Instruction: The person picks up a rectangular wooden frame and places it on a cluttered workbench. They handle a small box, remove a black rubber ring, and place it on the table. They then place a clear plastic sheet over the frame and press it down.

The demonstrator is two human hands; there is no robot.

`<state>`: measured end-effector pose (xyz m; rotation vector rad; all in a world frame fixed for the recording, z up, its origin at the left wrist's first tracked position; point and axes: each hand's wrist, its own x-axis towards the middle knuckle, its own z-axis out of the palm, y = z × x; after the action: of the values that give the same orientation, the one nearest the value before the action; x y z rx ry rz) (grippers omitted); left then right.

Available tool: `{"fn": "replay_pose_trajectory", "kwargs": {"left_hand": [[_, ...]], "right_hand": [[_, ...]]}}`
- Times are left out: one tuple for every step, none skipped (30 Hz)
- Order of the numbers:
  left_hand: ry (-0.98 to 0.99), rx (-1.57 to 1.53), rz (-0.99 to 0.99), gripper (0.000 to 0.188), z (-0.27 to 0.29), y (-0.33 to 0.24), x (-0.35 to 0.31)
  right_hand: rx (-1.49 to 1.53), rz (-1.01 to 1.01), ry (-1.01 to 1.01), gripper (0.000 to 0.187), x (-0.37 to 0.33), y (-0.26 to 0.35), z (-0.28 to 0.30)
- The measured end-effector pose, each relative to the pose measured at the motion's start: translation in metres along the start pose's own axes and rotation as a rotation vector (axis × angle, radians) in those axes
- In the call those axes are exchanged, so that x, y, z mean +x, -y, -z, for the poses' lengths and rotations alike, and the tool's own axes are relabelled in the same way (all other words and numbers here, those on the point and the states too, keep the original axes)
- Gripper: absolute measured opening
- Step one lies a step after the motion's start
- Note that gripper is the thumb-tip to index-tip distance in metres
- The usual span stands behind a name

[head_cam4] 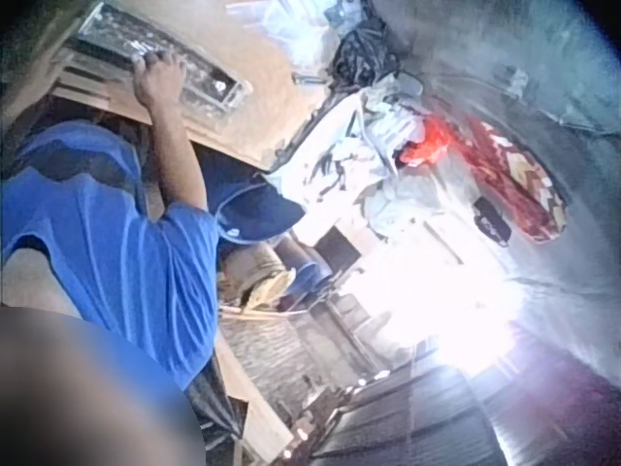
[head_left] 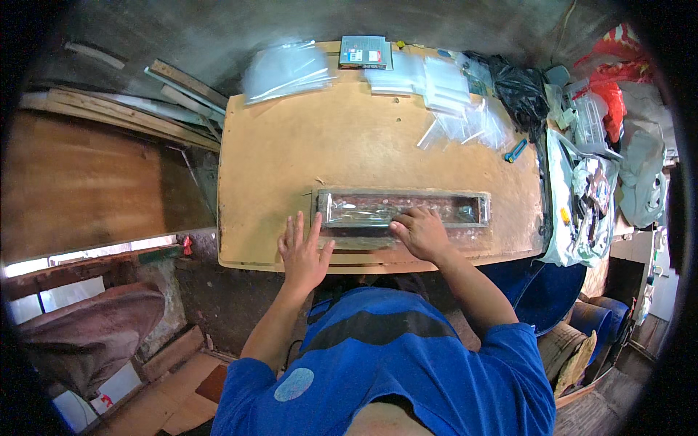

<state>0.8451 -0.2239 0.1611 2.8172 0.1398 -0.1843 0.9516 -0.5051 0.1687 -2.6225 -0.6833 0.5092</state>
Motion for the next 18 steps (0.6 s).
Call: {"fn": "replay_pose_trajectory", "kwargs": {"left_hand": [[-0.002, 0.012, 0.007, 0.069, 0.002, -0.001, 0.000], [0.010, 0.034, 0.023, 0.069, 0.003, -0.003, 0.001], [-0.030, 0.028, 0.003, 0.068, 0.004, -0.006, 0.002], [-0.054, 0.031, -0.007, 0.067, 0.006, -0.010, 0.003], [-0.076, 0.033, -0.015, 0.066, 0.008, -0.015, 0.002], [-0.095, 0.013, -0.082, 0.063, 0.010, -0.020, 0.003], [-0.115, -0.007, -0.150, 0.060, 0.011, -0.026, 0.006], [-0.140, -0.015, -0.219, 0.057, 0.011, -0.032, 0.012], [-0.107, -0.082, -0.271, 0.054, 0.011, -0.040, 0.017], [-0.076, -0.135, -0.321, 0.051, 0.010, -0.048, 0.023], [-0.047, -0.190, -0.375, 0.049, 0.009, -0.057, 0.029], [-0.012, -0.129, -0.393, 0.046, 0.007, -0.067, 0.034], [0.030, -0.126, -0.415, 0.046, 0.005, -0.075, 0.041], [0.074, -0.123, -0.437, 0.046, 0.002, -0.082, 0.049], [0.121, -0.119, -0.460, 0.046, 0.000, -0.089, 0.056], [0.162, -0.125, -0.476, 0.047, -0.002, -0.095, 0.062], [0.211, -0.115, -0.484, 0.047, -0.005, -0.101, 0.069], [0.257, -0.101, -0.496, 0.048, -0.009, -0.106, 0.074]], "right_hand": [[-0.002, -0.027, 0.005, 0.046, -0.003, -0.003, 0.000], [0.001, -0.005, -0.043, 0.046, -0.004, -0.007, 0.000], [0.003, 0.006, -0.070, 0.046, -0.006, -0.010, -0.001], [0.005, 0.016, -0.095, 0.046, -0.008, -0.013, -0.001], [0.005, 0.017, -0.095, 0.045, -0.010, -0.017, -0.001], [0.005, 0.016, -0.096, 0.045, -0.011, -0.020, -0.001], [0.012, 0.017, -0.106, 0.045, -0.012, -0.022, -0.001], [-0.007, 0.010, -0.103, 0.045, -0.013, -0.025, 0.000], [-0.018, 0.007, -0.107, 0.045, -0.014, -0.027, 0.001], [-0.030, 0.005, -0.110, 0.045, -0.015, -0.028, 0.003], [-0.041, -0.010, -0.117, 0.043, -0.017, -0.029, 0.004], [-0.055, -0.025, -0.125, 0.042, -0.019, -0.031, 0.007], [-0.056, -0.047, -0.126, 0.041, -0.022, -0.032, 0.010], [-0.032, -0.035, -0.156, 0.039, -0.026, -0.034, 0.013], [0.006, -0.033, -0.179, 0.037, -0.033, -0.037, 0.016], [0.052, -0.022, -0.217, 0.035, -0.041, -0.039, 0.020], [0.061, -0.020, -0.264, 0.034, -0.050, -0.044, 0.023], [0.077, -0.006, -0.326, 0.032, -0.061, -0.049, 0.027]]}}
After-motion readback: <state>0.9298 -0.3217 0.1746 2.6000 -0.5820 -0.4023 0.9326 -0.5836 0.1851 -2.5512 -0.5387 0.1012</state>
